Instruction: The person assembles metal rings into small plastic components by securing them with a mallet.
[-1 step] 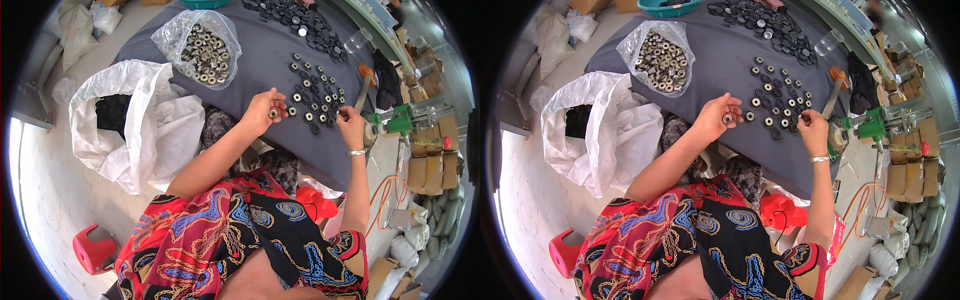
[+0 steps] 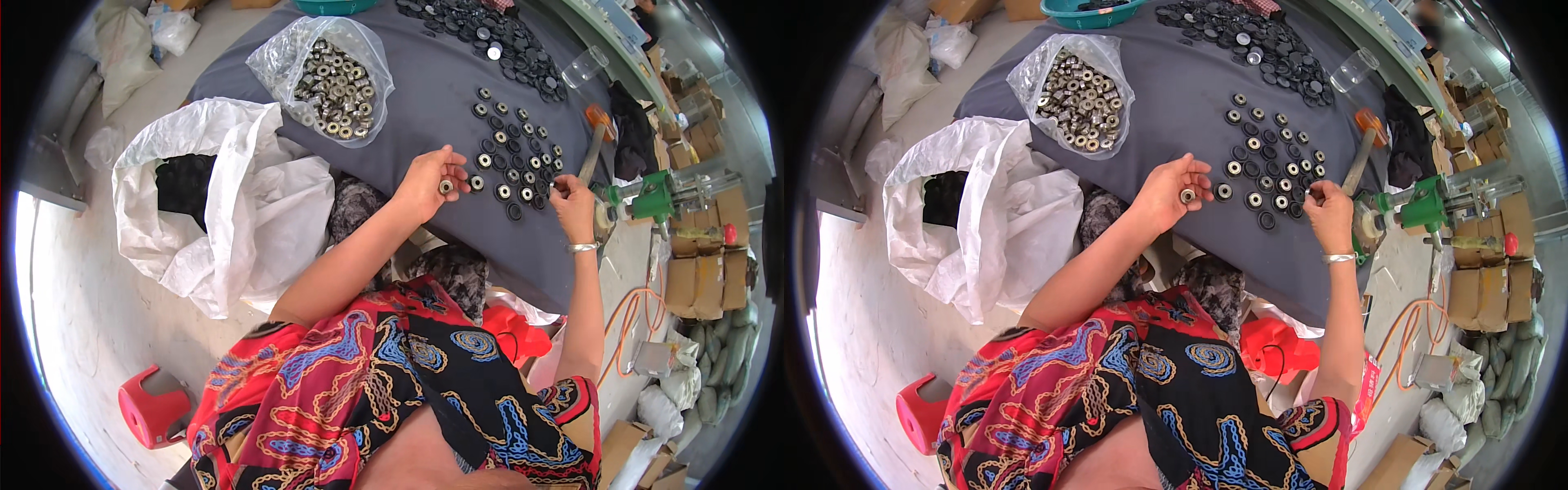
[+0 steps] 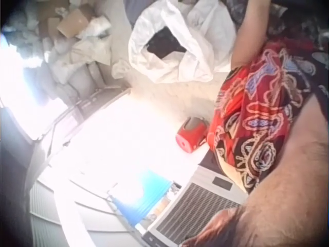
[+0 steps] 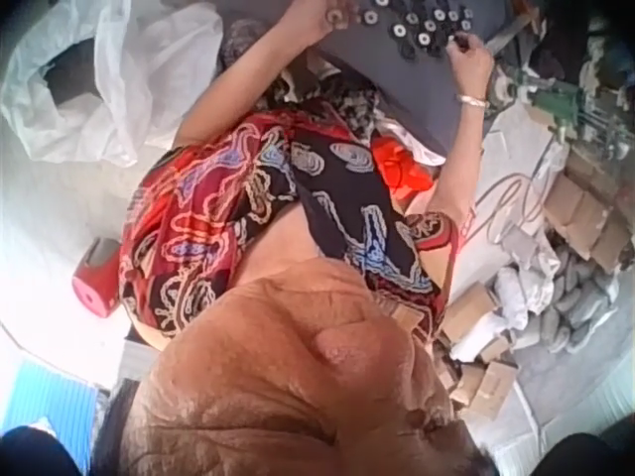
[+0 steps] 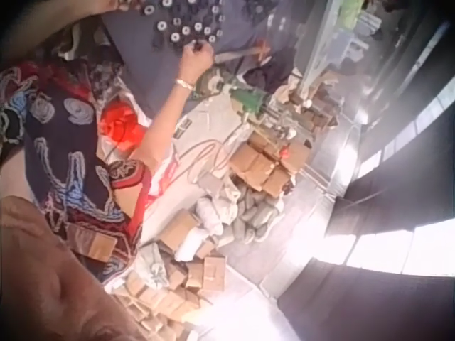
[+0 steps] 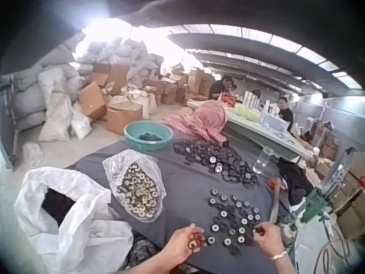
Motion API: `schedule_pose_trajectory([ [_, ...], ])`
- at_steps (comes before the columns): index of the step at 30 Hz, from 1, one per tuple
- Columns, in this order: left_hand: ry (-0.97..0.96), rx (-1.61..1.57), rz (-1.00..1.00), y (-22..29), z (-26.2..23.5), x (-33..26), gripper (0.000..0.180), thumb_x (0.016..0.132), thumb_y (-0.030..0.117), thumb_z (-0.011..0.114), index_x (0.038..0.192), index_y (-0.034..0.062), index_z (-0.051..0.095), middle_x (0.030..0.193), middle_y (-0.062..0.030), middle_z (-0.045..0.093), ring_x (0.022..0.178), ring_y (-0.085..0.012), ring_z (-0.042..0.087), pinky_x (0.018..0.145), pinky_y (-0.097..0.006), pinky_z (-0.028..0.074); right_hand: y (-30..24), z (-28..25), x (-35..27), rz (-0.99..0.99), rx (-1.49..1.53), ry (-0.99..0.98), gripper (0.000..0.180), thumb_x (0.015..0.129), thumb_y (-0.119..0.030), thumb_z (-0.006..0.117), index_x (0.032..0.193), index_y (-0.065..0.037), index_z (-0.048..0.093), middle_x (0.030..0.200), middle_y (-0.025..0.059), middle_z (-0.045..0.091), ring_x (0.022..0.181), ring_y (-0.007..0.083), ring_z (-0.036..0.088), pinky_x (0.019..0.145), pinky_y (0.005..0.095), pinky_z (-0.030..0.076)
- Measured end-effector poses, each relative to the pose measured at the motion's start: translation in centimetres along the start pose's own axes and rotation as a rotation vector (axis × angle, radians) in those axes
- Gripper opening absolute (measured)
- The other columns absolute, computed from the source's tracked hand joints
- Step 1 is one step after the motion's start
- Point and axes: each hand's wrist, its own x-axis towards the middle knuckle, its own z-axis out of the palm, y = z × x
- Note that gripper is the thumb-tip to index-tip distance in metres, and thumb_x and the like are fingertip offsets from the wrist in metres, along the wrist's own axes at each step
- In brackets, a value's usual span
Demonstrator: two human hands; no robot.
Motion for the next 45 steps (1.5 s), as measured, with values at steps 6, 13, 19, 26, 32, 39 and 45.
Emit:
schedule_pose_trajectory([
  [6, 0.002, 0.009, 0.007, -0.1, -0.1, -0.2, 0.032, 0.100, 0.029, 0.043, 0.100, 0.0005, 0.058, 0.080, -0.0096, 0.060, 0.069, -0.0256, 0.062, 0.053, -0.031, 0.041, 2.3, 1.2, 1.2, 0.031, -0.150, -0.143, 0.019, 0.073, -0.006, 0.068, 0.090, 0.003, 0.066, 0.079, 0.0131, 0.064, 0.066, 0.0222, 0.062, 0.064, 0.0321, 0.050],
  [13, -0.018, 0.021, 0.017, 0.0, -0.3, -0.2, 0.032, 0.099, 0.028, 0.044, 0.100, 0.0000, 0.059, 0.081, -0.0100, 0.061, 0.070, -0.0255, 0.062, 0.054, -0.030, 0.042, 2.2, 1.8, 1.9, -0.014, -0.226, -0.202, 0.019, 0.072, -0.008, 0.068, 0.088, 0.003, 0.066, 0.082, 0.0174, 0.064, 0.072, 0.0310, 0.063, 0.068, 0.0382, 0.050],
  [19, -0.028, 0.006, 0.016, 0.0, -0.4, -0.1, 0.032, 0.100, 0.029, 0.044, 0.100, -0.0001, 0.058, 0.082, -0.0100, 0.061, 0.071, -0.0256, 0.063, 0.055, -0.030, 0.043, 2.0, 1.9, 1.9, -0.069, -0.290, -0.205, 0.017, 0.072, -0.007, 0.067, 0.085, 0.003, 0.066, 0.083, 0.0192, 0.064, 0.076, 0.0352, 0.063, 0.070, 0.0413, 0.050],
  [26, -0.035, -0.071, -0.016, -0.2, -0.5, 0.4, 0.035, 0.100, 0.031, 0.042, 0.101, 0.0000, 0.058, 0.082, -0.0090, 0.061, 0.075, -0.0274, 0.064, 0.058, -0.033, 0.044, -0.1, 1.2, 0.8, -0.183, -0.423, -0.162, 0.016, 0.075, -0.008, 0.067, 0.089, 0.000, 0.066, 0.084, 0.0178, 0.062, 0.082, 0.0355, 0.061, 0.072, 0.0433, 0.049],
  [32, -0.023, -0.179, -0.040, -0.3, -0.6, 0.0, 0.037, 0.099, 0.034, 0.043, 0.101, 0.0009, 0.060, 0.088, -0.0081, 0.062, 0.084, -0.0247, 0.063, 0.070, -0.037, 0.046, -12.5, 3.3, -1.8, -0.479, -0.099, -0.172, 0.017, 0.080, -0.008, 0.064, 0.096, -0.003, 0.063, 0.087, 0.0139, 0.060, 0.084, 0.0322, 0.059, 0.075, 0.0416, 0.048],
  [39, 0.033, -0.158, -0.016, -0.8, 0.5, -0.9, 0.035, 0.099, 0.031, 0.044, 0.097, 0.0017, 0.062, 0.091, -0.0059, 0.063, 0.089, -0.0190, 0.059, 0.080, -0.035, 0.046, -13.6, 7.8, -2.9, -0.731, -0.283, -0.195, 0.017, 0.076, -0.012, 0.062, 0.090, -0.002, 0.062, 0.088, 0.0092, 0.057, 0.084, 0.0268, 0.055, 0.074, 0.0377, 0.048],
  [45, 0.059, -0.189, -0.029, -0.6, 1.4, -1.6, 0.033, 0.098, 0.031, 0.046, 0.099, 0.0012, 0.061, 0.092, -0.0075, 0.063, 0.089, -0.0200, 0.059, 0.083, -0.038, 0.048, -14.3, 7.0, -3.8, -0.705, -0.262, -0.222, 0.019, 0.077, -0.010, 0.064, 0.094, -0.003, 0.063, 0.093, 0.0085, 0.059, 0.087, 0.0274, 0.055, 0.079, 0.0394, 0.046],
])
